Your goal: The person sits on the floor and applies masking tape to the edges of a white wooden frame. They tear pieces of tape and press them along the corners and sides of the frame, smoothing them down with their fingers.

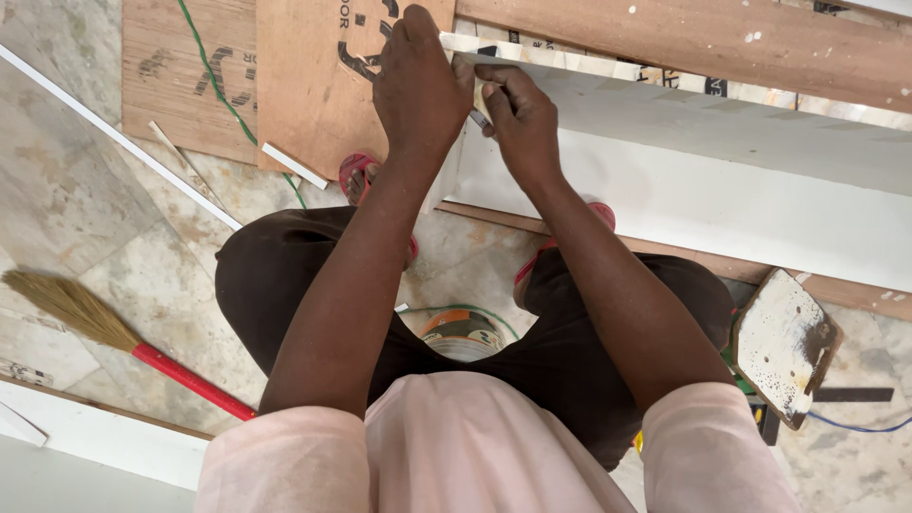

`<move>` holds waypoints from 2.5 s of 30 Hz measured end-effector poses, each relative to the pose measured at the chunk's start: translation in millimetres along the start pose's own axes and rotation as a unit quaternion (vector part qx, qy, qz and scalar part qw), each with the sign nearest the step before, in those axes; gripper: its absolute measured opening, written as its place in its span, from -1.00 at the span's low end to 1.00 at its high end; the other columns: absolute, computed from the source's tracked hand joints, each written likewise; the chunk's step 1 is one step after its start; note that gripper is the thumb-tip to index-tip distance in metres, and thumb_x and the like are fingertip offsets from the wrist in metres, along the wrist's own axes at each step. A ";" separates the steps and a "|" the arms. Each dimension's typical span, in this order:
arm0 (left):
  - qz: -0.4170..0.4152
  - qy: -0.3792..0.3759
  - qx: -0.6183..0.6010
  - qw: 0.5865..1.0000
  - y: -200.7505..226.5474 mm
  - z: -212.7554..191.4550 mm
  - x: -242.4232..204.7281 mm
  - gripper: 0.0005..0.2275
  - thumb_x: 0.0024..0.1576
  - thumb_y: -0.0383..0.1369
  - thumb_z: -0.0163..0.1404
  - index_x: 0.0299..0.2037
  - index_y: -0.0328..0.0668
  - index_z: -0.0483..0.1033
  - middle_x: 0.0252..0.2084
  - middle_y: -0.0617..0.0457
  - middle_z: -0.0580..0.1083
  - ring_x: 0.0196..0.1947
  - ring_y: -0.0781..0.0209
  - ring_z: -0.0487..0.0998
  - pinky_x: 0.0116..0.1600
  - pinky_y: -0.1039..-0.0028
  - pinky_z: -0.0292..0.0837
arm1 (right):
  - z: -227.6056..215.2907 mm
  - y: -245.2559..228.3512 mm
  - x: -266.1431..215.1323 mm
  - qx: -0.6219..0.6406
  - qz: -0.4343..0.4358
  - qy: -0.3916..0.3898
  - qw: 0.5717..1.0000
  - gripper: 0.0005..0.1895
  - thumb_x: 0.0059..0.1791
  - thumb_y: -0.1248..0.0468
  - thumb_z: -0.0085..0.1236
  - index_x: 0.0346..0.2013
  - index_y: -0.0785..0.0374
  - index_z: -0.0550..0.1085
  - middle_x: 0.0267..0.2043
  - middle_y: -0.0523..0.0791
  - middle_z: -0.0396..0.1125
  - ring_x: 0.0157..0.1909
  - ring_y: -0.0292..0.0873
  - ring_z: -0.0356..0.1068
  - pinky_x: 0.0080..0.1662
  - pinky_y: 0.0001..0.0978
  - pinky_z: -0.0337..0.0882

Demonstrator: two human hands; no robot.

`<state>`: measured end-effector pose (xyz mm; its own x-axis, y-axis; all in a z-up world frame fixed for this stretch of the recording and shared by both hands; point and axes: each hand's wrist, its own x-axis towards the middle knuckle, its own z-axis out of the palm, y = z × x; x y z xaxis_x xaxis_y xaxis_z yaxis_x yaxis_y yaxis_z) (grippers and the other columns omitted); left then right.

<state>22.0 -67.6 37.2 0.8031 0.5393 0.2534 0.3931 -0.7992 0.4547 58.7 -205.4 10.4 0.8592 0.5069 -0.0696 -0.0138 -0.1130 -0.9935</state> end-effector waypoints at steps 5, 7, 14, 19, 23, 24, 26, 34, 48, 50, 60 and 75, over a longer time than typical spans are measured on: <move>-0.015 -0.011 0.044 0.999 0.7 0.9 3.6 -0.56 -0.01 -0.32 0.23 -0.09 -0.23 0.20 -0.13 -0.10 0.44 -0.07 -0.09 0.56 -0.20 0.02 0.45 | 10.1 -3.8 6.6 0.067 0.075 -0.014 0.995 -0.71 0.09 0.31 -0.06 0.00 0.27 0.57 -0.21 -0.13 0.53 -0.34 -0.31 0.50 -0.31 -0.43 0.56; -0.027 -0.011 0.059 0.998 3.3 0.7 4.8 -0.56 -0.03 -0.32 0.23 -0.08 -0.22 0.21 -0.13 -0.08 0.45 -0.06 -0.06 0.56 -0.17 0.00 0.44 | 14.1 -3.4 11.8 0.067 0.076 0.003 0.995 -0.73 0.07 0.32 -0.02 -0.07 0.29 0.61 -0.26 -0.12 0.53 -0.35 -0.32 0.48 -0.28 -0.44 0.52; -0.021 0.017 0.098 0.995 6.7 1.8 7.0 -0.51 -0.08 -0.27 0.26 -0.07 -0.25 0.23 -0.17 -0.07 0.46 -0.14 -0.04 0.57 -0.14 0.01 0.36 | 23.7 5.1 18.2 -0.012 0.078 0.074 0.994 -0.76 0.07 0.23 0.14 -0.29 0.33 0.65 -0.41 -0.14 0.50 -0.39 -0.35 0.38 -0.30 -0.46 0.40; -0.015 0.038 0.106 0.994 8.5 4.3 4.7 -0.54 -0.08 -0.28 0.27 -0.11 -0.20 0.25 -0.23 -0.02 0.46 -0.21 0.01 0.57 -0.11 0.04 0.29 | 26.2 14.5 26.3 0.114 0.162 0.081 0.977 -0.76 0.03 0.25 0.16 -0.32 0.40 0.63 -0.41 -0.10 0.50 -0.41 -0.30 0.41 -0.35 -0.44 0.42; -0.011 0.044 0.120 0.992 7.2 7.2 5.3 -0.57 -0.08 -0.31 0.26 -0.13 -0.22 0.26 -0.27 0.00 0.46 -0.24 0.03 0.57 -0.12 0.04 0.28 | 22.5 12.4 33.8 0.225 0.232 0.052 0.945 -0.77 -0.01 0.30 0.16 -0.24 0.49 0.57 -0.34 -0.01 0.50 -0.41 -0.20 0.47 -0.36 -0.35 0.49; -0.011 0.043 0.124 0.991 6.8 8.2 4.9 -0.58 -0.07 -0.32 0.25 -0.14 -0.22 0.27 -0.27 0.00 0.46 -0.25 0.03 0.57 -0.12 0.04 0.27 | 21.1 10.6 35.2 0.244 0.247 0.043 0.937 -0.77 -0.02 0.31 0.16 -0.21 0.50 0.54 -0.32 0.01 0.51 -0.39 -0.17 0.50 -0.35 -0.33 0.52; -0.004 0.051 0.133 0.990 5.1 10.2 5.6 -0.59 -0.08 -0.35 0.24 -0.14 -0.23 0.28 -0.27 -0.01 0.46 -0.27 0.03 0.57 -0.12 0.05 0.28 | 20.2 9.6 36.9 0.225 0.258 0.041 0.939 -0.75 0.01 0.31 0.19 -0.20 0.53 0.53 -0.31 0.02 0.48 -0.40 -0.18 0.46 -0.36 -0.31 0.49; 0.006 0.060 0.165 0.985 2.9 15.9 4.1 -0.62 -0.08 -0.37 0.20 -0.13 -0.28 0.32 -0.21 -0.07 0.47 -0.20 0.00 0.55 -0.11 0.07 0.30 | 32.2 85.3 45.2 0.189 0.277 0.087 0.938 -0.76 0.00 0.35 0.07 -0.23 0.57 0.53 -0.27 0.10 0.50 -0.34 -0.04 0.52 -0.35 -0.15 0.52; -0.079 -0.211 -0.044 0.973 -23.8 -17.5 29.6 -0.49 0.09 0.13 0.29 -0.17 -0.17 0.48 -0.25 0.04 0.54 -0.20 0.11 0.56 -0.14 0.15 0.42 | 19.6 0.5 -23.1 0.184 0.157 0.067 0.968 -0.65 0.01 0.46 0.17 -0.03 0.28 0.22 -0.13 0.08 0.44 -0.35 -0.18 0.44 -0.33 -0.41 0.47; -0.098 -0.243 -0.238 0.935 -42.0 -31.0 30.1 -0.63 0.27 -0.02 0.10 -0.19 -0.23 0.48 -0.32 -0.02 0.51 -0.29 0.17 0.51 -0.18 0.29 0.42 | 21.2 -7.4 -30.6 0.152 0.082 0.055 0.983 -0.67 0.04 0.45 0.14 -0.03 0.24 0.20 0.01 0.03 0.44 -0.27 -0.25 0.43 -0.30 -0.46 0.43; -0.154 -0.225 -0.507 0.818 -73.2 -20.8 10.0 -0.75 0.31 -0.17 -0.05 -0.01 -0.16 0.50 -0.24 0.21 0.58 -0.23 0.44 0.59 -0.17 0.57 0.42 | 34.0 -4.6 -35.0 0.125 -0.042 -0.005 0.991 -0.57 0.12 0.50 0.08 0.19 0.25 0.15 0.20 -0.06 0.24 0.23 -0.28 0.28 0.23 -0.43 0.35; -0.200 -0.223 -0.580 0.758 -76.4 -4.7 -4.7 -0.73 0.32 -0.11 0.01 0.01 -0.10 0.54 -0.17 0.23 0.51 -0.15 0.45 0.49 -0.03 0.51 0.43 | 25.0 4.0 -33.1 0.090 -0.060 -0.015 0.994 -0.57 0.12 0.49 -0.01 0.23 0.27 0.13 0.37 0.13 0.28 0.47 -0.03 0.33 0.45 -0.23 0.38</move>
<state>-13.9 -7.8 5.3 0.8968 0.3273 -0.2976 0.1940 0.3138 0.9295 17.4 -201.2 6.4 0.8442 0.5336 0.0500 -0.0067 0.1038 -0.9946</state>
